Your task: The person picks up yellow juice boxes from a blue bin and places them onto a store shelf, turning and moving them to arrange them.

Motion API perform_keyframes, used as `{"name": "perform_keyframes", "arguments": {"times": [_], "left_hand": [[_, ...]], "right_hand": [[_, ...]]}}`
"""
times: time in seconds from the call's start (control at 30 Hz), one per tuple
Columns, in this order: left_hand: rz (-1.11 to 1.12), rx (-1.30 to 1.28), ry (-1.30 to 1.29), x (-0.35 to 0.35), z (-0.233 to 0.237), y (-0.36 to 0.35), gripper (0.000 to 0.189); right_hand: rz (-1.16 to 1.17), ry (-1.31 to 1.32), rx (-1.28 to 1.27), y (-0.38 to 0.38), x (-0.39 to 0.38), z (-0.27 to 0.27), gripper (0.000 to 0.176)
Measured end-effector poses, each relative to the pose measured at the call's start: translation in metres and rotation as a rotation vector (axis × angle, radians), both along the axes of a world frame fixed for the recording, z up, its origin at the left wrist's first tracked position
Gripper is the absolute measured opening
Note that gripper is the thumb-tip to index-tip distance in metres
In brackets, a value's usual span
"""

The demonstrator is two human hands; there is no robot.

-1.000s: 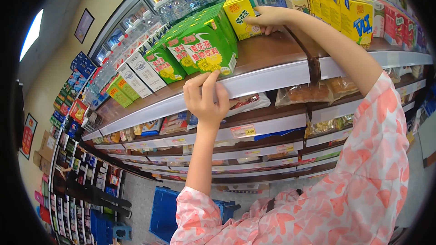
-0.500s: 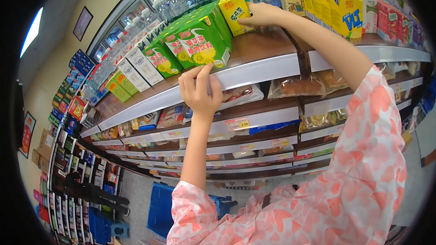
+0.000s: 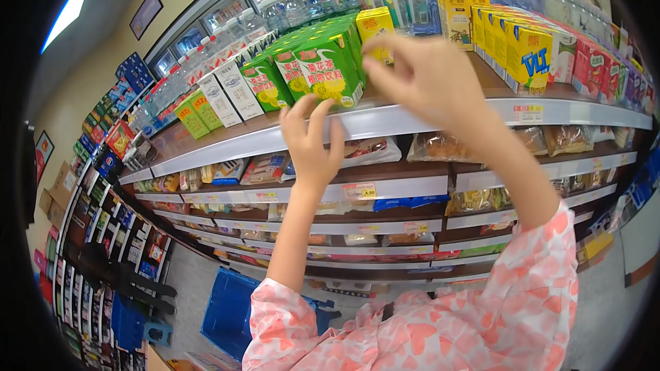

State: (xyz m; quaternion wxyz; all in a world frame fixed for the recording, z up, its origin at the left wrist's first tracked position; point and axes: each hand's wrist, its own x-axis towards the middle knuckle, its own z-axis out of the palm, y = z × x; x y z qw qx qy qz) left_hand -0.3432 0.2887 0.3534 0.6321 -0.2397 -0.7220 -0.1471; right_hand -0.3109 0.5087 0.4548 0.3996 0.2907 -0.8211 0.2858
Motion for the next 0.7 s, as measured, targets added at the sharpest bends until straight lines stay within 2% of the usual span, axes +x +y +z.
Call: {"name": "perform_keyframes", "arguments": {"times": [0.03, 0.13, 0.23, 0.33, 0.43, 0.5, 0.57, 0.7], "left_hand": [[0.065, 0.013, 0.043, 0.009, -0.001, 0.001, 0.032], [0.049, 0.005, -0.068, 0.041, -0.035, -0.015, 0.037], [0.004, 0.024, -0.279, 0.080, -0.092, -0.030, 0.037], [-0.003, 0.089, -0.536, 0.121, -0.152, -0.037, 0.037], [-0.020, 0.254, -0.758, 0.158, -0.219, -0.044, 0.031], [-0.025, 0.319, -0.856, 0.181, -0.252, -0.049, 0.026], [0.001, 0.418, -0.983, 0.206, -0.264, -0.052, 0.023], [0.080, 0.557, -1.055, 0.236, -0.285, -0.059, 0.020]], "right_hand": [[0.131, 0.081, -0.105, -0.008, 0.012, -0.016, 0.015], [0.155, -0.005, 0.003, -0.013, 0.047, -0.056, 0.009], [0.295, -0.012, 0.031, -0.021, 0.054, -0.113, 0.006], [0.361, -0.395, -0.047, -0.038, 0.065, -0.188, 0.007], [0.341, -0.657, -0.038, -0.063, 0.073, -0.269, 0.011], [0.356, -0.752, 0.001, -0.082, 0.083, -0.297, 0.014], [0.456, -0.868, -0.025, -0.100, 0.090, -0.319, 0.017], [0.650, -0.765, 0.119, -0.126, 0.102, -0.339, 0.018]]}}
